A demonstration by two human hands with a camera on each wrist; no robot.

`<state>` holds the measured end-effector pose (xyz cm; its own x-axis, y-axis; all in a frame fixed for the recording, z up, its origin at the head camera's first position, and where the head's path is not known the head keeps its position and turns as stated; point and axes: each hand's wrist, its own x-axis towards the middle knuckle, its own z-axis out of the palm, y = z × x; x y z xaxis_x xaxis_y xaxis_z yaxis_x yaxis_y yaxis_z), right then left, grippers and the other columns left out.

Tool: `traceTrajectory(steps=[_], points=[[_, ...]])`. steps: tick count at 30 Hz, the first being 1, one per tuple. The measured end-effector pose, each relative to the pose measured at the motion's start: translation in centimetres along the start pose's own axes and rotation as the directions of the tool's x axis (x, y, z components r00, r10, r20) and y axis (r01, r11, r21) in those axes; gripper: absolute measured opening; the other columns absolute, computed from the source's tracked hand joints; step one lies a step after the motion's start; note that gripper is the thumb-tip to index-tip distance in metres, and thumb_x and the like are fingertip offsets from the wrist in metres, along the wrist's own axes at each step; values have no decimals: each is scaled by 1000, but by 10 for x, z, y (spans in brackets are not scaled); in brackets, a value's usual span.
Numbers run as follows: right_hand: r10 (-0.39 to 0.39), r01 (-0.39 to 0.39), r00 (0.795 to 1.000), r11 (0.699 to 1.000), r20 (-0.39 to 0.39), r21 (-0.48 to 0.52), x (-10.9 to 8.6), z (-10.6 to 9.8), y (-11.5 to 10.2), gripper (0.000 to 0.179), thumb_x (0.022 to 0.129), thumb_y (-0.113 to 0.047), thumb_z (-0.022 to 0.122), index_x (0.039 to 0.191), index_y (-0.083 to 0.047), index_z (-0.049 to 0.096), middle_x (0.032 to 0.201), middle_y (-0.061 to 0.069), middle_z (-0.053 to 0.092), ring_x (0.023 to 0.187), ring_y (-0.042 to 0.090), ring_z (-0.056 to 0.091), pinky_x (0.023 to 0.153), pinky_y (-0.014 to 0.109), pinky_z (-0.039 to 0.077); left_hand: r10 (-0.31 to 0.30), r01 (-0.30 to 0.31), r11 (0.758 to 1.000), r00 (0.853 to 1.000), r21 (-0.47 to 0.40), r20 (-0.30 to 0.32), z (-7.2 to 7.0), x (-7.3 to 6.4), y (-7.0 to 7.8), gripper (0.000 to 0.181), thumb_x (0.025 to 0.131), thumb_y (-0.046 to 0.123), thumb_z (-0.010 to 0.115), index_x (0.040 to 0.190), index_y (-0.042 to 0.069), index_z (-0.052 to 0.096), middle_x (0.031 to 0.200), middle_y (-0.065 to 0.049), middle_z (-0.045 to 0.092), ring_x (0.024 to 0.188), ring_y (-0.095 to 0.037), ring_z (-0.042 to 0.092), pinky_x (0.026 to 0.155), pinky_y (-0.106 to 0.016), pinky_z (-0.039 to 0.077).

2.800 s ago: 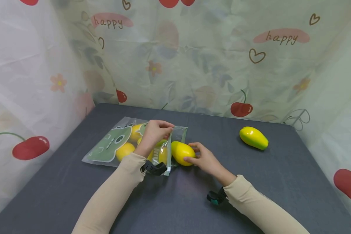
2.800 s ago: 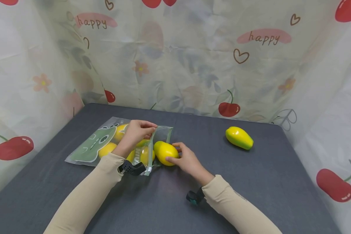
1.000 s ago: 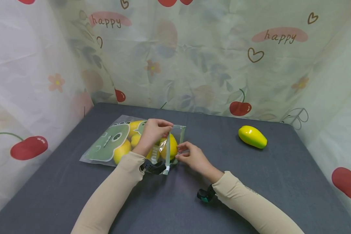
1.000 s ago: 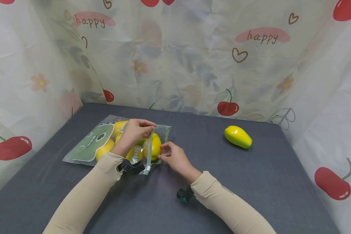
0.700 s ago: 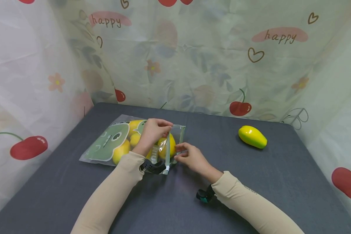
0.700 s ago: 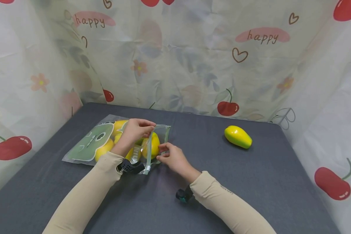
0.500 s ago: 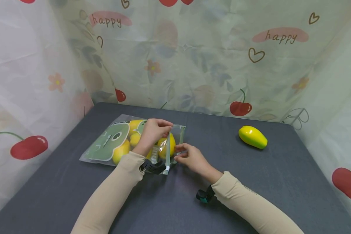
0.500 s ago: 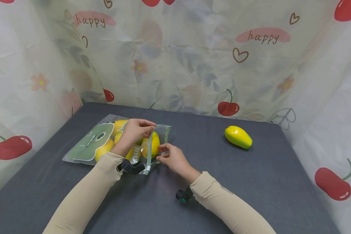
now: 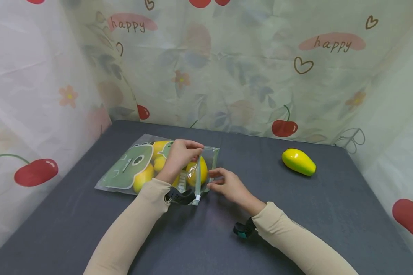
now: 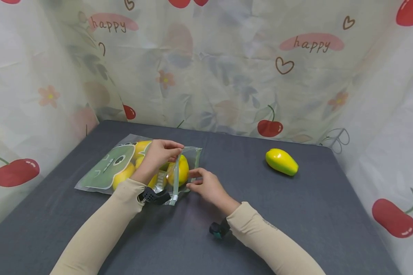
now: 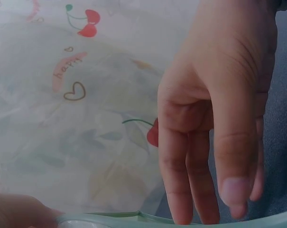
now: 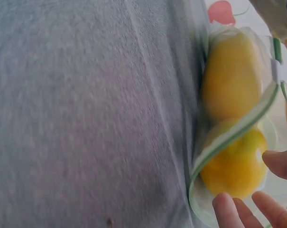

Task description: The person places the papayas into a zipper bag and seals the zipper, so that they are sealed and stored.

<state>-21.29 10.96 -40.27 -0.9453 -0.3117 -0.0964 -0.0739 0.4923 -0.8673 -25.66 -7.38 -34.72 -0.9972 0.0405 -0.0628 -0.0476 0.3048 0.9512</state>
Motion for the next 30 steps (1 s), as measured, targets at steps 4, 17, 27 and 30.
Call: traceTrajectory(steps=[4, 17, 27, 30], points=[[4, -4, 1000, 1000, -14, -23, -1, -10, 2, 46, 90, -16, 68, 134, -8, 54, 130, 12, 59, 114, 29, 62, 88, 41, 55, 0, 0, 1000, 1000, -3, -5, 1, 0, 0, 15, 90, 14, 67, 102, 7, 75, 97, -19, 69, 72, -19, 64, 84, -45, 57], [-90, 89, 994, 996, -59, -10, -13, -63, -1, 58, 90, -27, 69, 142, -16, 45, 144, 10, 47, 131, 31, 49, 99, 48, 49, -9, 9, 1000, 1000, -15, -3, 0, 0, 1, 15, 90, 13, 67, 102, 7, 75, 96, -12, 70, 71, -18, 64, 84, -44, 57], [-120, 119, 979, 993, -167, -17, -19, -106, -2, 60, 92, -26, 67, 145, -14, 41, 147, 11, 43, 133, 31, 46, 100, 49, 47, -9, 9, 1000, 1000, -12, -5, -1, 1, 0, 15, 90, 13, 67, 102, 8, 75, 94, -11, 70, 72, -17, 64, 83, -43, 57], [-120, 119, 972, 993, -203, -13, -21, -118, 0, 62, 93, -28, 66, 146, -12, 39, 148, 11, 42, 135, 31, 44, 102, 50, 46, -8, 8, 1000, 1000, -17, -4, -1, 1, -1, 15, 90, 13, 67, 102, 7, 75, 96, -14, 70, 72, -17, 64, 84, -45, 57]])
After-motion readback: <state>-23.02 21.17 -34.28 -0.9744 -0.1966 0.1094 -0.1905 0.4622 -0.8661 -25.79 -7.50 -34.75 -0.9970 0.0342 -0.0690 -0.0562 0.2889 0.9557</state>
